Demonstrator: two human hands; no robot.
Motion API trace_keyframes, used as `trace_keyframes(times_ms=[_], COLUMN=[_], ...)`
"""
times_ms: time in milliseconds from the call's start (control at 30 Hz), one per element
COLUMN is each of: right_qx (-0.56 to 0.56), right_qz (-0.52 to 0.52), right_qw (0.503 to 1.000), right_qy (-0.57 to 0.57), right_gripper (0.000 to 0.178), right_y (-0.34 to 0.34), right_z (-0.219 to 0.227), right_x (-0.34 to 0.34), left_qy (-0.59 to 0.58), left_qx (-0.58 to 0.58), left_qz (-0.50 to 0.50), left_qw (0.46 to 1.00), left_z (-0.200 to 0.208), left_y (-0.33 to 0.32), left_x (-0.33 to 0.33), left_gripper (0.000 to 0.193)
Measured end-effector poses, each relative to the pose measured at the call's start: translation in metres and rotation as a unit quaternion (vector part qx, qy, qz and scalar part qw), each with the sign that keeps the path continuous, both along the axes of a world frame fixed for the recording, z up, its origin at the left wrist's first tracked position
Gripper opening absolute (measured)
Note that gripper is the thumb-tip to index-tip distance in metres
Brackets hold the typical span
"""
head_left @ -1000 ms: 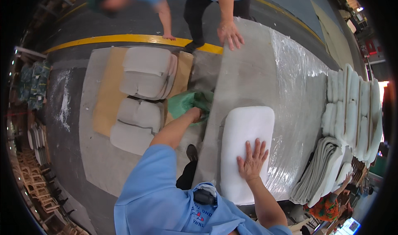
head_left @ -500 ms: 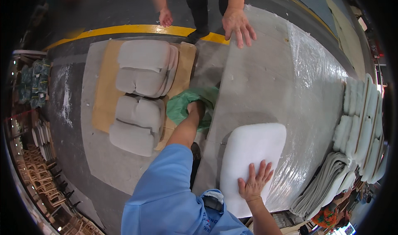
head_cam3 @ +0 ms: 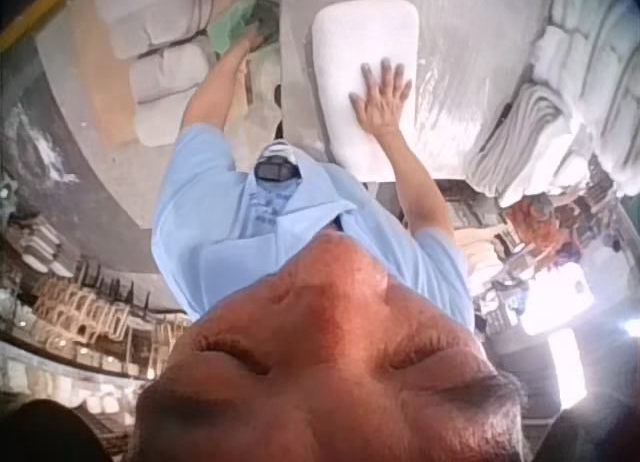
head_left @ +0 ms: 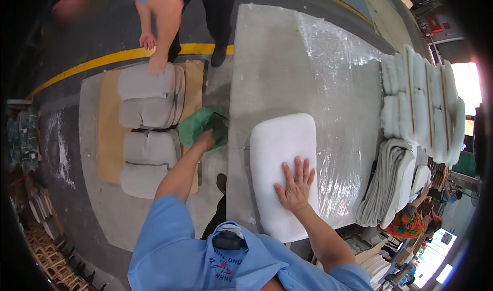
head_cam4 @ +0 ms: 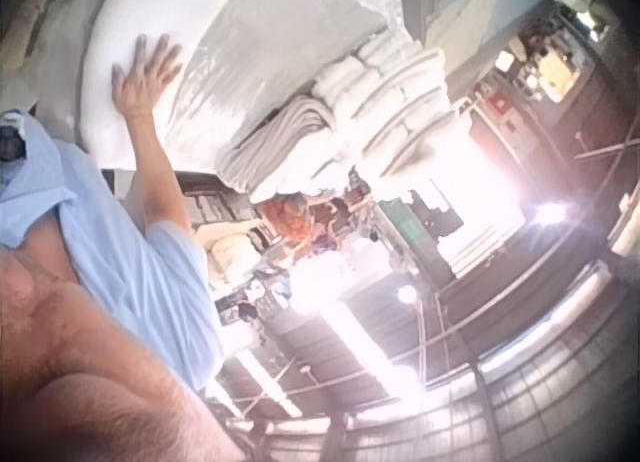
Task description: The person picks up white foam inserts and gray fabric covers, inserts the foam into the covers, and places the finished cushions on a nearby stack. The person repeats this process multiple times while coworkers handle similar items nearby.
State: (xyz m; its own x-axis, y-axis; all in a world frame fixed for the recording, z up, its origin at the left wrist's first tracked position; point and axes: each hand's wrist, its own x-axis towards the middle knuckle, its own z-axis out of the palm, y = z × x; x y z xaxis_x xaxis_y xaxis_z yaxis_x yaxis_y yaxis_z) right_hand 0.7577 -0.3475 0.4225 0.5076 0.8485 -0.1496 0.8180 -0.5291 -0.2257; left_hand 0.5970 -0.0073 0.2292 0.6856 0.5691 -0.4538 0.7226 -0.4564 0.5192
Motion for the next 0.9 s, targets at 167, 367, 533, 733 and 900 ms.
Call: trace_keyframes(times_ms=[167,367,533,733,900], right_qx=[-0.006,0.034,0.055,0.206,0.169], right_qz=[-0.013,-0.002,0.021,0.065,0.103], right_qw=[1.0,0.999,0.998,0.975,0.979], right_qy=[0.003,-0.007,0.004,0.048,0.045], right_gripper=[0.07,0.068,0.064,0.05,0.053], right_y=[0.004,0.01,0.01,0.076,0.148], right_z=[0.005,0.014,0.016,0.04,0.06], right_x=[0.0,-0.002,0.007,0.098,0.139], left_qy=[-0.177,-0.305,-0.253,-0.156,-0.215], left_qx=[0.113,-0.165,-0.388,-0.577,-0.66], left_qz=[0.165,0.393,0.419,0.429,0.382], left_qw=[0.964,0.852,0.781,0.677,0.61], left_z=[0.079,0.142,0.192,0.23,0.206], left_y=[-0.043,-0.147,-0.265,-0.384,-0.443], left_x=[-0.043,-0.092,-0.116,-0.129,-0.1], left_gripper=[0.038,0.023,0.016,0.027,0.039])
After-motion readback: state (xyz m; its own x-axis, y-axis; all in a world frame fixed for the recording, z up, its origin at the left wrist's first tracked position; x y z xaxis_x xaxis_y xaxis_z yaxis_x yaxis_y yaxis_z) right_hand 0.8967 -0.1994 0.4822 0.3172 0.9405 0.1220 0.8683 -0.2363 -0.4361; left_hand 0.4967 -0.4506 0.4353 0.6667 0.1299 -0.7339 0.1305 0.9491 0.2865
